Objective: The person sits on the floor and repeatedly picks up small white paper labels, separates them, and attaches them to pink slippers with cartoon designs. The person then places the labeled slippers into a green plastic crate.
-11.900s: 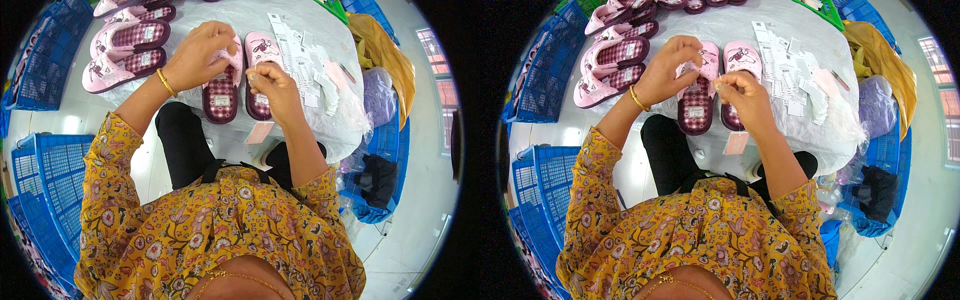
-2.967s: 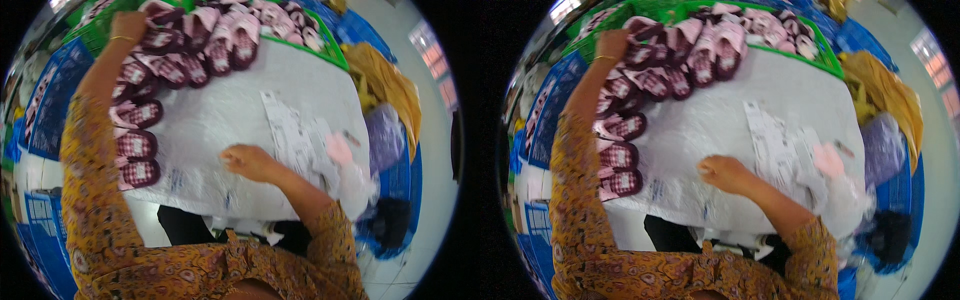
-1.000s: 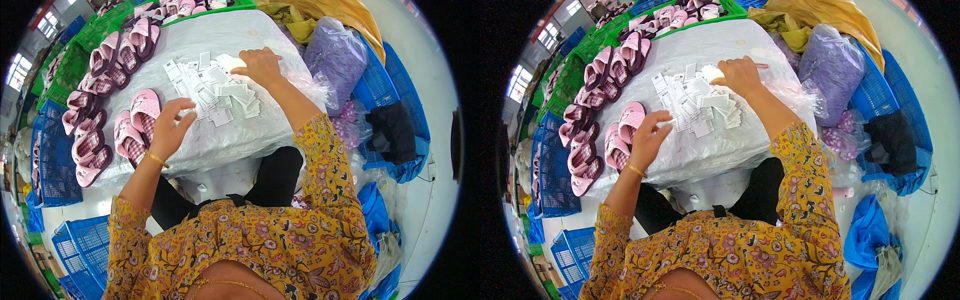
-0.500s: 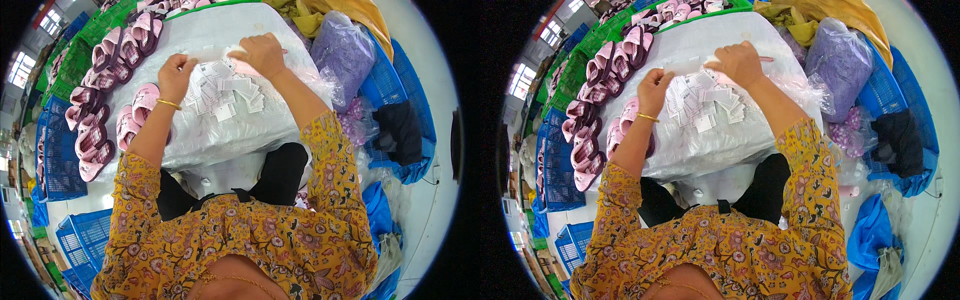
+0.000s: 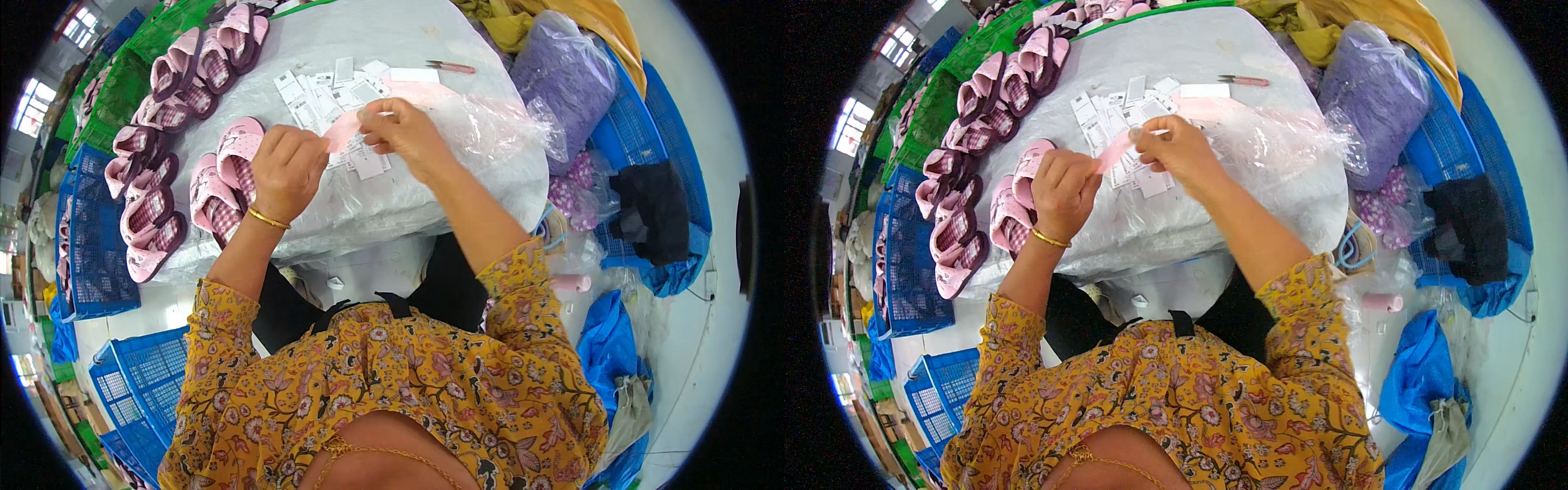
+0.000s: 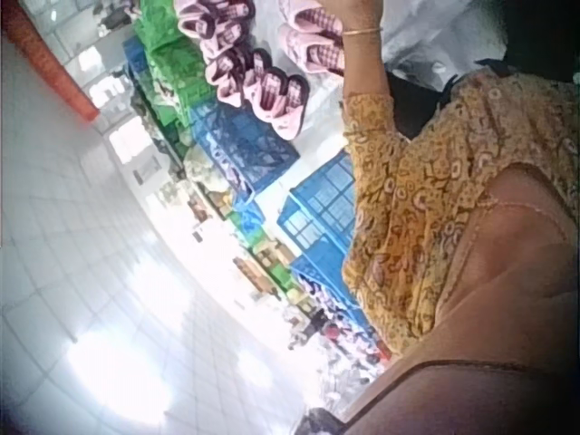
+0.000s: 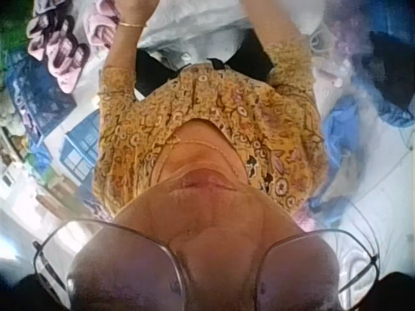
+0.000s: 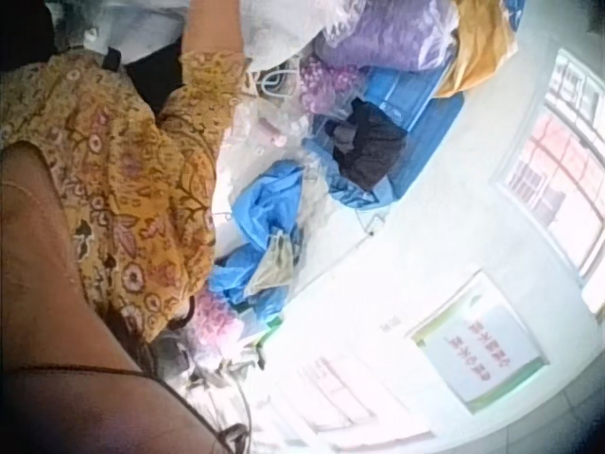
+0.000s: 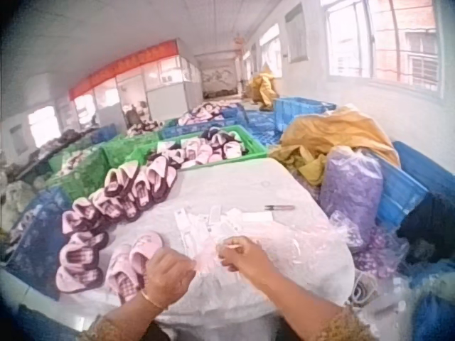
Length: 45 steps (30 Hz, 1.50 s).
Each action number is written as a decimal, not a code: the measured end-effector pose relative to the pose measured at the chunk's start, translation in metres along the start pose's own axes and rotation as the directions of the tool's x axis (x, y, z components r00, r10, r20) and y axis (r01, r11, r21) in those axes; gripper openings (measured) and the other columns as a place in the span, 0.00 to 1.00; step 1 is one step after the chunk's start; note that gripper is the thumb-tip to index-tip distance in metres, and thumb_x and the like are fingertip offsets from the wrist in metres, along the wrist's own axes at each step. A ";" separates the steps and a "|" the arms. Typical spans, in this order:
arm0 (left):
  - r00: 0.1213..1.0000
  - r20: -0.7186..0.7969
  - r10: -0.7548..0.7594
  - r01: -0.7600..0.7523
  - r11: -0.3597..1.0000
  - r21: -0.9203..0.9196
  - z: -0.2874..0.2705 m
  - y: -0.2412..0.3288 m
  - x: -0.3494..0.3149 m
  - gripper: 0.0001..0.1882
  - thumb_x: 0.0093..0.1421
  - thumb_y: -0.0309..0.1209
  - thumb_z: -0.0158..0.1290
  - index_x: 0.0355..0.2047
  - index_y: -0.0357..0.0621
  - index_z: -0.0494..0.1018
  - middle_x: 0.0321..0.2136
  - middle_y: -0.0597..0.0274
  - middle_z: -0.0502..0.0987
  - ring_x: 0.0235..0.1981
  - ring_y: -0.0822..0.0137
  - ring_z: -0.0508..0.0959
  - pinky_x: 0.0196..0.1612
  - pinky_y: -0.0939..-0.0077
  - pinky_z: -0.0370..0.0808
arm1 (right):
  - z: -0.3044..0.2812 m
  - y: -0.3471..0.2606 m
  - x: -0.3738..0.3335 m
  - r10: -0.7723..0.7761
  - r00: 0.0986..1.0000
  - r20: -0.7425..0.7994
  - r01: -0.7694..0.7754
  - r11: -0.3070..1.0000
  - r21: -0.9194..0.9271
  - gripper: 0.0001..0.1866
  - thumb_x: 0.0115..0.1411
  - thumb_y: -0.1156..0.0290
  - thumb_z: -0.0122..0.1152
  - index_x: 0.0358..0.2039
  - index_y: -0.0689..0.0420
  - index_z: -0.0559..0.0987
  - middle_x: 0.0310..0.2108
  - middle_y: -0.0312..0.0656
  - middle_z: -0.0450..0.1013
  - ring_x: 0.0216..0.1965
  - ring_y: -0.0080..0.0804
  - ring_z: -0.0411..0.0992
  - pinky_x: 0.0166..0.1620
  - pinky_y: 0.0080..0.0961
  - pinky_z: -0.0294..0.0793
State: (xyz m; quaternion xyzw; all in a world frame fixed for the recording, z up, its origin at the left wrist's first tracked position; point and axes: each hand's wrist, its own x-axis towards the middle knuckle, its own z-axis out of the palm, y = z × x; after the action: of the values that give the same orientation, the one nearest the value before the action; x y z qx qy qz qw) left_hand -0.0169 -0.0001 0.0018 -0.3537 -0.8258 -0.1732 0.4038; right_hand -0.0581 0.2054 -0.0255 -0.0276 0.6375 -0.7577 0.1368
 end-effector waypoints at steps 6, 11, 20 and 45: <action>0.951 0.267 -0.153 0.218 0.947 -0.235 -0.019 0.040 -0.015 0.18 0.46 0.27 0.65 0.38 0.40 0.75 0.35 0.63 0.77 0.34 0.60 0.76 0.40 0.71 0.74 | 0.005 0.040 -0.043 -0.063 0.995 -0.081 0.076 0.985 0.156 0.16 0.57 0.72 0.65 0.44 0.64 0.76 0.32 0.40 0.77 0.31 0.22 0.75 0.35 0.20 0.76; 0.484 0.696 -0.531 0.858 0.131 -0.497 -0.002 0.052 -0.042 0.14 0.58 0.30 0.61 0.41 0.36 0.73 0.36 0.66 0.77 0.35 0.75 0.74 0.40 0.81 0.72 | 0.015 0.056 -0.082 -0.201 0.971 -0.128 0.209 0.976 0.055 0.12 0.58 0.73 0.64 0.39 0.66 0.78 0.30 0.40 0.78 0.29 0.20 0.75 0.33 0.20 0.76; 0.426 0.710 -0.561 0.859 0.005 -0.511 0.048 0.029 -0.011 0.10 0.60 0.32 0.58 0.33 0.37 0.75 0.26 0.70 0.74 0.27 0.79 0.70 0.30 0.82 0.66 | -0.049 0.062 -0.120 -0.563 0.753 -0.340 0.256 0.728 -0.636 0.08 0.57 0.73 0.63 0.38 0.57 0.80 0.31 0.42 0.76 0.29 0.32 0.75 0.33 0.27 0.74; 0.364 0.930 -0.055 0.918 -0.148 -0.368 0.208 0.065 0.058 0.14 0.68 0.31 0.47 0.48 0.33 0.66 0.43 0.49 0.78 0.39 0.65 0.81 0.43 0.75 0.80 | -0.012 0.062 -0.138 -0.598 0.773 0.211 0.557 0.483 -0.676 0.02 0.52 0.72 0.57 0.26 0.54 0.75 0.29 0.42 0.71 0.33 0.47 0.73 0.34 0.42 0.73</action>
State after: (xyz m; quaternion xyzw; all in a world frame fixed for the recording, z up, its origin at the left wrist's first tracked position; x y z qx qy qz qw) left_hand -0.1075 0.1895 -0.0798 -0.1392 -0.6457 -0.6582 -0.3613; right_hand 0.0822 0.2413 -0.0696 -0.2697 0.8326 -0.4552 -0.1640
